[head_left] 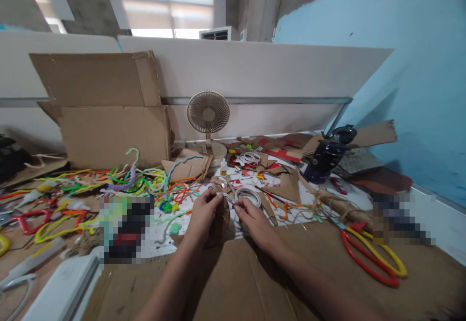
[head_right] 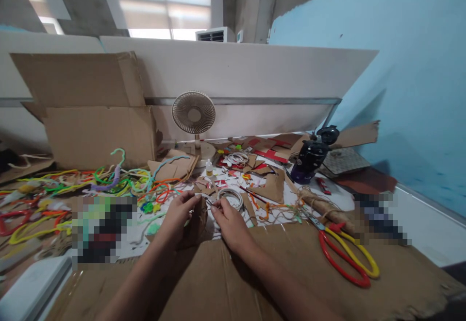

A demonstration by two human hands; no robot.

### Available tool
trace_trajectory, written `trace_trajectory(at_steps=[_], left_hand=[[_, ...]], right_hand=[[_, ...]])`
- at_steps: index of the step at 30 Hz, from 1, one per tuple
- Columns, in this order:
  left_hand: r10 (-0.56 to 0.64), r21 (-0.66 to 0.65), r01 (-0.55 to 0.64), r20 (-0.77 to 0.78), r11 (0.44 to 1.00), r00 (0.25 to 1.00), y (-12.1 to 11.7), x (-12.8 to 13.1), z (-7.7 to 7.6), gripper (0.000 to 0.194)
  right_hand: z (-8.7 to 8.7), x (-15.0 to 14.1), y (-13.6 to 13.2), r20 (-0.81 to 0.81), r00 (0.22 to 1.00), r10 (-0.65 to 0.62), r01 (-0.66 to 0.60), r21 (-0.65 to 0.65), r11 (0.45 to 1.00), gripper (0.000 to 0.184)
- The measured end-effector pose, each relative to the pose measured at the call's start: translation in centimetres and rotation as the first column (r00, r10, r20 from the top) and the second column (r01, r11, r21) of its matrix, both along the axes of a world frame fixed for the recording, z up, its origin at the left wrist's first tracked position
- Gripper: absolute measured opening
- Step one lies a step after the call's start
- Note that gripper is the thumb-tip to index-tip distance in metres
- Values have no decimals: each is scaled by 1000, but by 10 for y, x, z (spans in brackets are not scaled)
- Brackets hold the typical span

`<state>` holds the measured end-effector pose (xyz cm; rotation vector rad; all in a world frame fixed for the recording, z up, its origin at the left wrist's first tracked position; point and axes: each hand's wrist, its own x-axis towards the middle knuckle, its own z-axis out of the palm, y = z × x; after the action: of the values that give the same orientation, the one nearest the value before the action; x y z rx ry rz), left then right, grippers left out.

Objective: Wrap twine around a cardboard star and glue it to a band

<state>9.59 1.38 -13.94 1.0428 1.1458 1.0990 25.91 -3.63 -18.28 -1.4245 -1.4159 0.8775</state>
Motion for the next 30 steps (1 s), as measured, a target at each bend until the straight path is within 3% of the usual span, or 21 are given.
trace_trajectory(at_steps=[9,18,30], left_hand=[[2,-29,-2,5,1000,1000,-3,0,7,25],[-40,11,40,8,999,999,1,1,-8,32],[-55,47,54,16,997,998,2,2,-10,31]], right_hand=[[-10,-12,7,-137,991,1,0,8,1000,38],[-7,-14,9,-180,984,12,-9,15,1000,36],[-11,-22,13,-182,981,-71,90,101,991,26]])
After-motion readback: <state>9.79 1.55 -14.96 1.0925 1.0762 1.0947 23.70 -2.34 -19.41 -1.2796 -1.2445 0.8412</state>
